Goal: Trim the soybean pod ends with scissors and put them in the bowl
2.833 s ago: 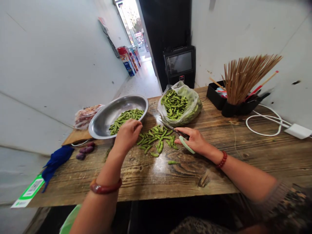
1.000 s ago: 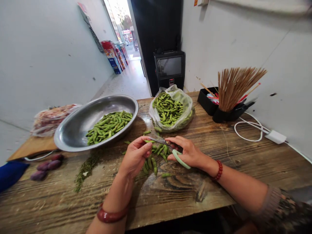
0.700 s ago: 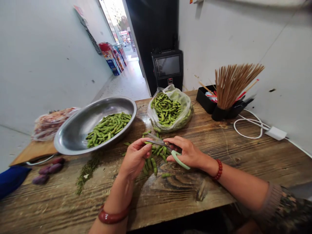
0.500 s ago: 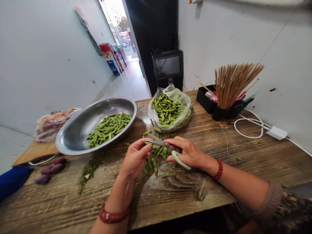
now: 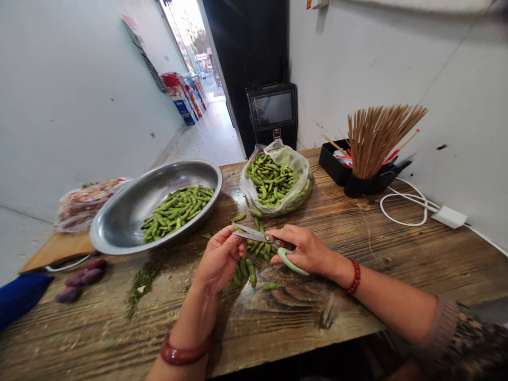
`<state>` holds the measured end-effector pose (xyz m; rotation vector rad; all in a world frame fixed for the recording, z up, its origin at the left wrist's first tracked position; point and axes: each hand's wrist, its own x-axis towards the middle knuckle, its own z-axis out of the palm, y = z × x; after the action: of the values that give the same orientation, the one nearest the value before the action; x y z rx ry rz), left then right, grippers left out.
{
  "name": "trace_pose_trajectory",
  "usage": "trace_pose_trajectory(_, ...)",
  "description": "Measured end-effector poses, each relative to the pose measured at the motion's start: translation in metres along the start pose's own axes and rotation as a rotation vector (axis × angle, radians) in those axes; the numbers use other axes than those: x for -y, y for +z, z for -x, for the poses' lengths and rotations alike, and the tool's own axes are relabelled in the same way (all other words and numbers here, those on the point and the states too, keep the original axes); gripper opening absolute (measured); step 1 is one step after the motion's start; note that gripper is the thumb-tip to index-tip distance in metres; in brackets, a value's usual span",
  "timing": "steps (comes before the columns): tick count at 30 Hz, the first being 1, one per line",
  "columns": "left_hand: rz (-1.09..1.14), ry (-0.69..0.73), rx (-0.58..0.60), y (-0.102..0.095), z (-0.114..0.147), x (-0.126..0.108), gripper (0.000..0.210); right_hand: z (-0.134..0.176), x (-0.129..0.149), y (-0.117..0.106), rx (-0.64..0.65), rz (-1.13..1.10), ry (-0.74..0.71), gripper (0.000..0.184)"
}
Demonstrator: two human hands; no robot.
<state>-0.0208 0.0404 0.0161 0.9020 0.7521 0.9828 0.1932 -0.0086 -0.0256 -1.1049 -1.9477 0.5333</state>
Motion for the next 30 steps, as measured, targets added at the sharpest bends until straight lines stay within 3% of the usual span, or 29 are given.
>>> trace_pose_trajectory(7,-0.086,0.016,0.008,0.0008,0.0009,-0.001,0.013,-0.0006,0.0,0.001,-0.033,-0.044,0.051,0.051)
trace_pose_trajectory(10,-0.218,0.032,0.019,0.0018,0.0014,-0.0001,0.013,-0.0023,0.0,0.0003,-0.062,-0.043,0.085,0.052)
trace_pose_trajectory(14,-0.418,0.07,0.04,0.004,0.0025,0.003,0.014,-0.0046,0.0001,-0.0013,-0.002,-0.016,0.105,0.061)
trace_pose_trajectory(25,-0.707,0.134,0.129,0.0053,0.0015,0.0026,0.012,-0.0023,-0.0016,0.0002,0.052,0.001,0.049,0.062)
trace_pose_trajectory(30,-0.693,0.127,0.103,0.004,0.0018,0.0027,0.016,-0.0013,-0.0055,0.0009,0.041,0.015,0.025,0.055)
